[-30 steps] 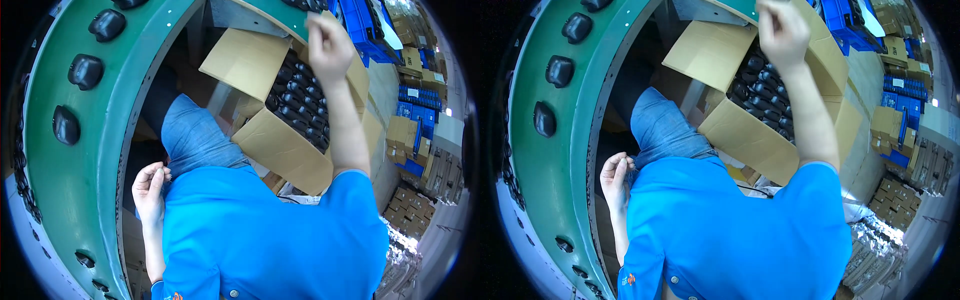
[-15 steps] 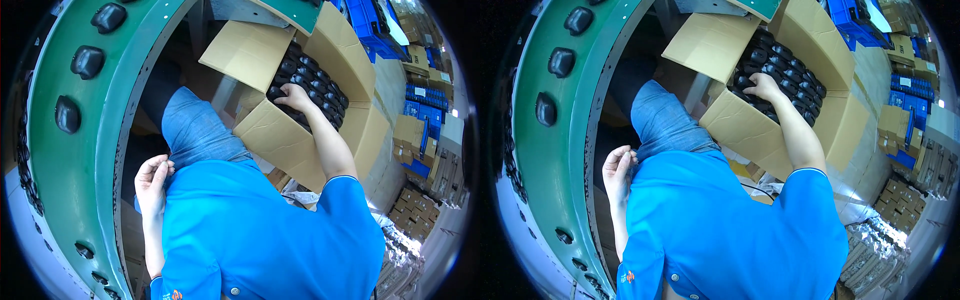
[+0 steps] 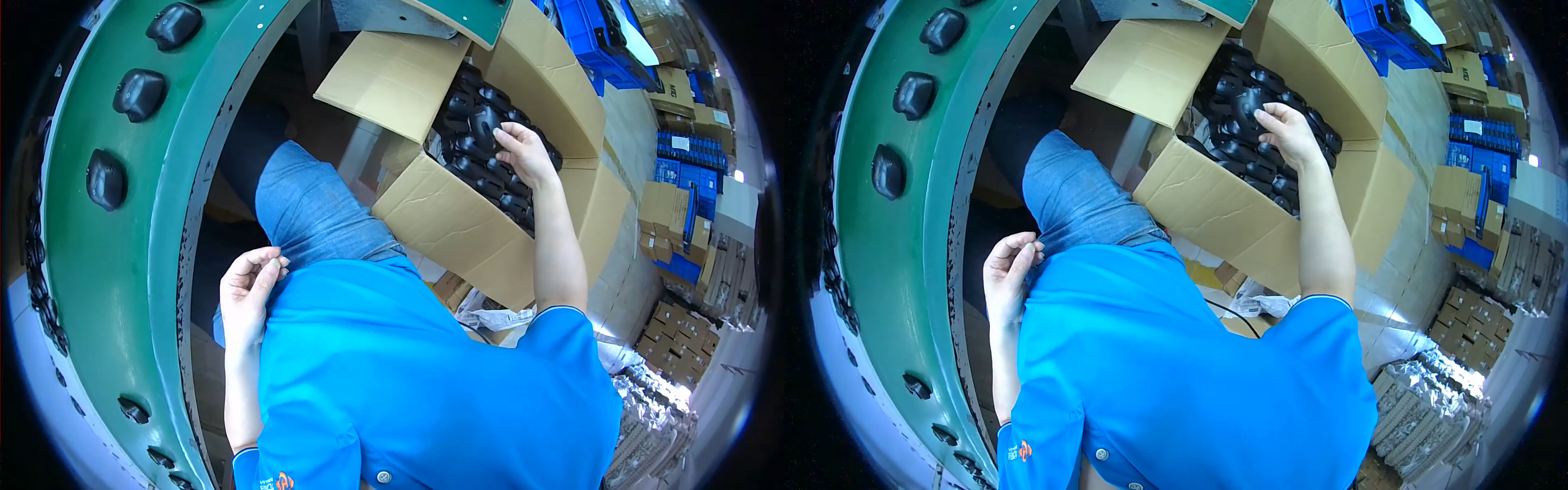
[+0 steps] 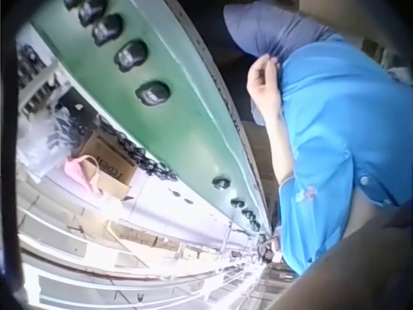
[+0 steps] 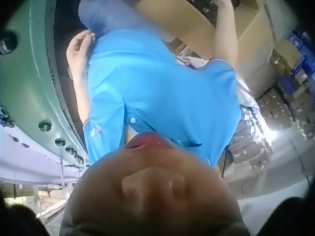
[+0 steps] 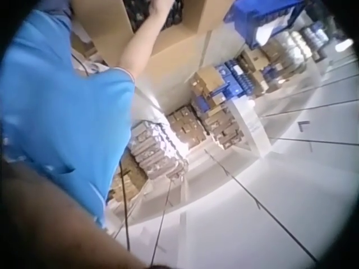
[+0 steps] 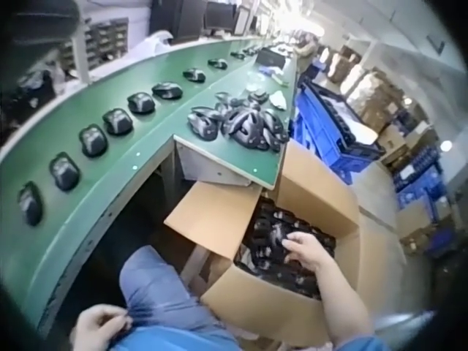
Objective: Assembling the outer casing and inspecting computer mice on a production line.
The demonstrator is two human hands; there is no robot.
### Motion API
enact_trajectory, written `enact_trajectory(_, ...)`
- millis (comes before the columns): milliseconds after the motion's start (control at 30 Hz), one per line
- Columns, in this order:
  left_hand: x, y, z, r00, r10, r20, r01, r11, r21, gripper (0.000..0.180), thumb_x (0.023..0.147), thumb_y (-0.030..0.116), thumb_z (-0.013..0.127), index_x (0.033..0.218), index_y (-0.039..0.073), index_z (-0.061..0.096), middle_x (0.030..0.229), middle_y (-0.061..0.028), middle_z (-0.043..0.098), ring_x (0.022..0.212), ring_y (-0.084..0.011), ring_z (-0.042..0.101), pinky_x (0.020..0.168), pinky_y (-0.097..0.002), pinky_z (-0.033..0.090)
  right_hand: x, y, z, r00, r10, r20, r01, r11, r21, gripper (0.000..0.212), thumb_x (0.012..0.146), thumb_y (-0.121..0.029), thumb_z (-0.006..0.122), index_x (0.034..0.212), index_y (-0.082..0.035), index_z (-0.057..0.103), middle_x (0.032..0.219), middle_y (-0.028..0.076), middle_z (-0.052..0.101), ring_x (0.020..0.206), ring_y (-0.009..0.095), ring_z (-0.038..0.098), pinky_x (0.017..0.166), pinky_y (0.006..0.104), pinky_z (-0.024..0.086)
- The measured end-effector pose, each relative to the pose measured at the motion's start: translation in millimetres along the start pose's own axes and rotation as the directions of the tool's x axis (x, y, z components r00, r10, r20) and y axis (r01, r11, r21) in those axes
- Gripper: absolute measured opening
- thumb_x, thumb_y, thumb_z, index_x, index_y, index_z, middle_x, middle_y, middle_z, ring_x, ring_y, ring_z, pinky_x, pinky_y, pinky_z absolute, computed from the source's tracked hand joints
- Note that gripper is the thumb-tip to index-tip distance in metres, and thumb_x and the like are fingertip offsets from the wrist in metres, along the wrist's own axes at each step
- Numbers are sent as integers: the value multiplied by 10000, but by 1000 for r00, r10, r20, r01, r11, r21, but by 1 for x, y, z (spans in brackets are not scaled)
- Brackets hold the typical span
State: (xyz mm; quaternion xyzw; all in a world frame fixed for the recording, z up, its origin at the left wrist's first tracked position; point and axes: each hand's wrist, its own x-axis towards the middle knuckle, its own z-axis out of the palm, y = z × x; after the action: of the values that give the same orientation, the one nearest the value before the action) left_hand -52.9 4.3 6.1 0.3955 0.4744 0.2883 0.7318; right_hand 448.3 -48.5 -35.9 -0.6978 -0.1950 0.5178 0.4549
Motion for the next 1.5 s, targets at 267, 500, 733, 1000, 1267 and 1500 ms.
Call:
enact_trajectory(267, 5, 42, 37, 855, 480, 196, -511, 712, 482, 326, 862, 23, 676, 1185, 23, 634, 1121, -111, 659, 976, -163, 648, 839, -266, 515, -76, -72, 134, 672, -205, 712, 597, 719, -356, 158, 890, -67, 663, 1036, -9, 646, 904, 10, 651, 803, 96, 611, 714, 240, 497)
enact_trajectory(500, 9, 45, 26, 879, 306, 365, -457, 759, 464, 433, 839, 26, 709, 1253, 17, 584, 1105, -109, 678, 957, -193, 680, 833, -305, 538, -99, -64, 241, 652, -196, 732, 396, 912, -108, 238, 849, -2, 693, 1078, 21, 633, 965, 59, 672, 842, 96, 628, 754, 230, 515)
enact_trajectory(733, -16, 14, 9, 974, 228, -16, -223, 933, -283, 314, 870, 16, 692, 1165, -39, 602, 1007, -131, 688, 898, -179, 687, 827, -292, 556, -106, -43, 274, 676, -268, 687, 237, 961, 142, 221, 872, 7, 670, 1084, 49, 623, 957, 84, 681, 859, 117, 648, 769, 236, 533)
enact_trajectory(1000, -23, 31, 8, 968, 223, -116, -250, 908, -335, 212, 889, 0, 664, 1091, -59, 638, 945, -129, 693, 858, -156, 680, 788, -283, 561, -112, -41, 295, 601, -201, 773, 179, 977, 115, 203, 879, -11, 675, 1066, 54, 628, 970, 103, 684, 875, 127, 657, 790, 242, 537)
enact_trajectory(1267, -32, 17, 5, 966, 201, -165, -246, 911, -332, 191, 891, -1, 659, 1073, -62, 655, 944, -138, 695, 846, -163, 676, 770, -271, 558, -117, -42, 303, 527, -328, 784, 455, 888, 65, 144, 879, -2, 657, 1016, 42, 660, 864, 76, 691, 779, 103, 647, 707, 218, 515)
enact_trajectory(1500, -34, 11, 5, 965, 201, -167, -249, 898, -364, 188, 888, 3, 664, 1064, -63, 662, 935, -143, 696, 842, -168, 677, 768, -273, 559, -125, -37, 302, 548, -327, 770, 434, 898, 72, 108, 883, -6, 652, 980, 41, 664, 833, 73, 680, 756, 108, 646, 685, 220, 513)
